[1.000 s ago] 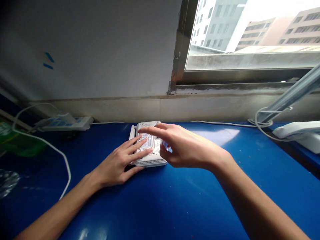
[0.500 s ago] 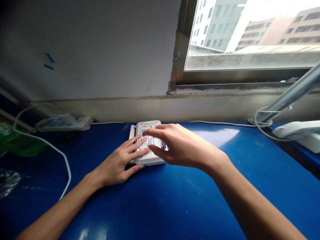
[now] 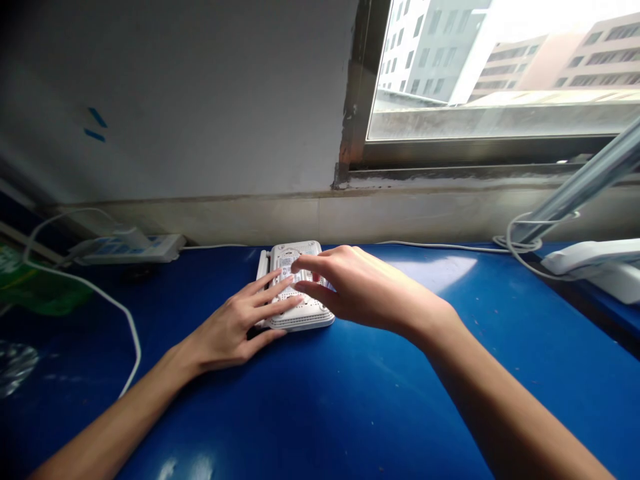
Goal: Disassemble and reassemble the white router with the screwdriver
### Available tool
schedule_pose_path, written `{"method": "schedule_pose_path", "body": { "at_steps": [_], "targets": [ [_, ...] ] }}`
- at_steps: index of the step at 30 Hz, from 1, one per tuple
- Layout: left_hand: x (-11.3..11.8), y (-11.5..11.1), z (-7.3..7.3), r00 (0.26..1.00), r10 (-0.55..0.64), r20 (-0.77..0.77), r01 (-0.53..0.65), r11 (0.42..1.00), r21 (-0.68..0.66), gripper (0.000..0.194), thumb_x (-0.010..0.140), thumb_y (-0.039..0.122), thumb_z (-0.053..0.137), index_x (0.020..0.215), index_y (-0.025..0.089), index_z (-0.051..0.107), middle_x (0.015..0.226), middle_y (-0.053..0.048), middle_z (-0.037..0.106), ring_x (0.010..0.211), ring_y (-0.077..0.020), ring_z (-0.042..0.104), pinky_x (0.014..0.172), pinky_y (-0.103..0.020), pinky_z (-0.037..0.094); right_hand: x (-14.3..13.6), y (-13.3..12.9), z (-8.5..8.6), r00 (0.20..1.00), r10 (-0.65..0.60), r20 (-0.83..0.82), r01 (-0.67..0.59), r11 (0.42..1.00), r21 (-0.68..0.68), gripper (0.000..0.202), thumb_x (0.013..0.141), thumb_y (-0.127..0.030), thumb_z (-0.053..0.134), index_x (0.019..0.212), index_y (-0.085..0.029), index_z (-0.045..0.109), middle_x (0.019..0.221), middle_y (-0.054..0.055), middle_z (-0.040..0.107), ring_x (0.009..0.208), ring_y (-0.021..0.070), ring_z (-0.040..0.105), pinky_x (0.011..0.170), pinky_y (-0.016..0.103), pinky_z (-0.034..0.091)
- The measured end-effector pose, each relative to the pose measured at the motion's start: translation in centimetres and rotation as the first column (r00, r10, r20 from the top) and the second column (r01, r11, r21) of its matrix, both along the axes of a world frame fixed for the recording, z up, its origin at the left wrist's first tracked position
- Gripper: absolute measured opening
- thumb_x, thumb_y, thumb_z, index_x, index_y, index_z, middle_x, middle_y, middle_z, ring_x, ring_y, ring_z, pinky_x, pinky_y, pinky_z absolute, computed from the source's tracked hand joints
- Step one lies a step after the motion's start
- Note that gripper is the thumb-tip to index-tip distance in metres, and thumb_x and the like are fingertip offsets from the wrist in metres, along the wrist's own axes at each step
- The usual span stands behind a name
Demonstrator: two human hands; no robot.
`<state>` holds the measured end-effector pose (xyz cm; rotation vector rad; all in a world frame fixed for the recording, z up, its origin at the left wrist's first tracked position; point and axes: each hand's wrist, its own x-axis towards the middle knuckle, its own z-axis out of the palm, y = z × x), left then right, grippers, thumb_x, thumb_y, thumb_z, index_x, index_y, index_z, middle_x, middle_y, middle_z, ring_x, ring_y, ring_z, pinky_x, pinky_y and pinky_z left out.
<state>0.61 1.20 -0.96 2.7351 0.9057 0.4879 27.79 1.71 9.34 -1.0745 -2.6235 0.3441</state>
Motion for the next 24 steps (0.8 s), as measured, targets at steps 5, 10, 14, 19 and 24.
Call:
{"method": "schedule_pose_path", "body": {
  "at_steps": [5,10,14,19,24],
  "targets": [
    [-0.2,0.1,0.0,1.000,-0.005,-0.016,0.005,1.000,0.005,0.060,0.104,0.037,0.063,0.161,0.035,0.045,0.172,-0.003,0.035,0.162,-0.0342,0.023,0.127,-0.060,0.036,0.4,0.0,-0.2,0.999,0.043,-0.007,-0.043,0.999,0.004,0.052,0.098,-0.009,0.056,0.146,-0.027,0.059,0.121,0.009,0.077,0.084,0.0177,0.073,0.068,0.025,0.049],
    [-0.3,0.1,0.1,1.000,-0.016,0.004,0.016,1.000,0.015,0.058,0.104,0.037,0.062,0.160,0.035,0.046,0.171,-0.003,0.036,0.161,-0.0333,0.025,0.127,-0.059,0.037,0.4,-0.2,0.1,0.999,0.052,-0.003,-0.052,0.999,0.016,0.054,0.097,-0.020,0.065,0.150,-0.025,0.056,0.126,0.010,0.073,0.084,0.0181,0.072,0.065,0.025,0.049],
    [-0.3,0.1,0.1,1.000,-0.024,-0.004,0.024,0.999,0.022,0.058,0.105,0.036,0.061,0.161,0.034,0.045,0.171,-0.004,0.037,0.161,-0.0337,0.026,0.126,-0.059,0.038,-0.2,0.1,-0.4,1.000,0.000,-0.004,0.000,1.000,0.010,0.026,0.107,-0.032,0.057,0.126,-0.024,0.071,0.100,0.007,0.079,0.075,0.0185,0.073,0.063,0.026,0.046],
    [-0.3,0.1,-0.3,1.000,-0.016,-0.017,0.016,0.999,0.040,0.059,0.105,0.037,0.062,0.162,0.034,0.044,0.171,-0.004,0.037,0.162,-0.0346,0.024,0.126,-0.059,0.037,0.1,-0.2,-0.4,0.997,0.075,-0.026,-0.075,0.997,0.021,0.064,0.093,-0.007,0.060,0.154,-0.029,0.051,0.132,0.009,0.071,0.091,0.0183,0.072,0.073,0.026,0.049],
    [-0.3,0.0,-0.2,1.000,-0.022,-0.005,0.022,0.999,0.049,0.058,0.104,0.035,0.062,0.160,0.032,0.046,0.171,-0.004,0.037,0.161,-0.0343,0.025,0.126,-0.059,0.038,-0.4,-0.3,-0.2,1.000,0.029,0.000,-0.029,1.000,0.008,0.031,0.102,-0.028,0.064,0.133,-0.025,0.067,0.103,0.006,0.078,0.072,0.0171,0.070,0.061,0.026,0.045]
  ]
}}
